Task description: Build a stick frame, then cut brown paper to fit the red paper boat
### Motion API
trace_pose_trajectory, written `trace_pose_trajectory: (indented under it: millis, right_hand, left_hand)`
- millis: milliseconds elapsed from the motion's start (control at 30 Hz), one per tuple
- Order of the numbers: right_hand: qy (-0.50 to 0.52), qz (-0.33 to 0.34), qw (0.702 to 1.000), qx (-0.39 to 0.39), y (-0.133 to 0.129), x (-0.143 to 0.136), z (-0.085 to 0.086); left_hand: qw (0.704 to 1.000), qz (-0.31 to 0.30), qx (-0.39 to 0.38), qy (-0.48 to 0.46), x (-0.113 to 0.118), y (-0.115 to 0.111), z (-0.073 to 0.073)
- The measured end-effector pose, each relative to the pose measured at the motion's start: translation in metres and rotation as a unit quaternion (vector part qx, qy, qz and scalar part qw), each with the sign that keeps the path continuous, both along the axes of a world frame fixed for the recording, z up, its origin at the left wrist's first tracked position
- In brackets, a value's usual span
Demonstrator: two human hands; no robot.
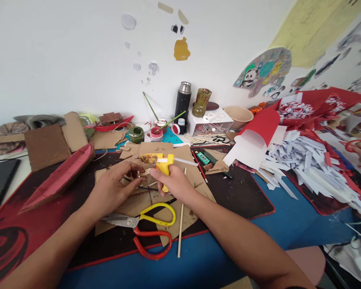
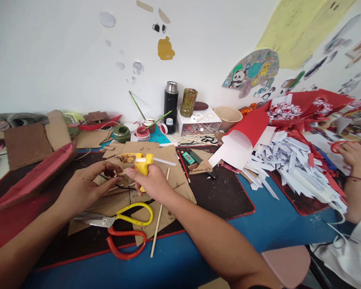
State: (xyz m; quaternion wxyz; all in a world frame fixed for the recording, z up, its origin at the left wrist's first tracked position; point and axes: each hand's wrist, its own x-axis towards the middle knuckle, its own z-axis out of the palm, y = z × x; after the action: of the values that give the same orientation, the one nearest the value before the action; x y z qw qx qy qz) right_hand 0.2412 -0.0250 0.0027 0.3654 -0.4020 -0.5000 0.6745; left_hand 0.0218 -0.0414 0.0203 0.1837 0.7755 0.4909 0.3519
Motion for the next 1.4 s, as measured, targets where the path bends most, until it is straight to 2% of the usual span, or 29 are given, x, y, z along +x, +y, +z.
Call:
trace_pose_trajectory:
  millis: [900, 1400]
  right_hand:
    - [-0.033, 0.011, 0.999, -0.02, -0.004, 0.001, 0.013]
    - [-0.025, 0.012, 0.999, -0.027, -0.003, 0.001, 0.011]
  left_hand:
    - [0.997, 0.04, -0.058, -0.032, 0.001, -0.001, 0.003]
    - [0.997, 0.034, -0.057, -0.038, 0.003, -0.002, 0.005]
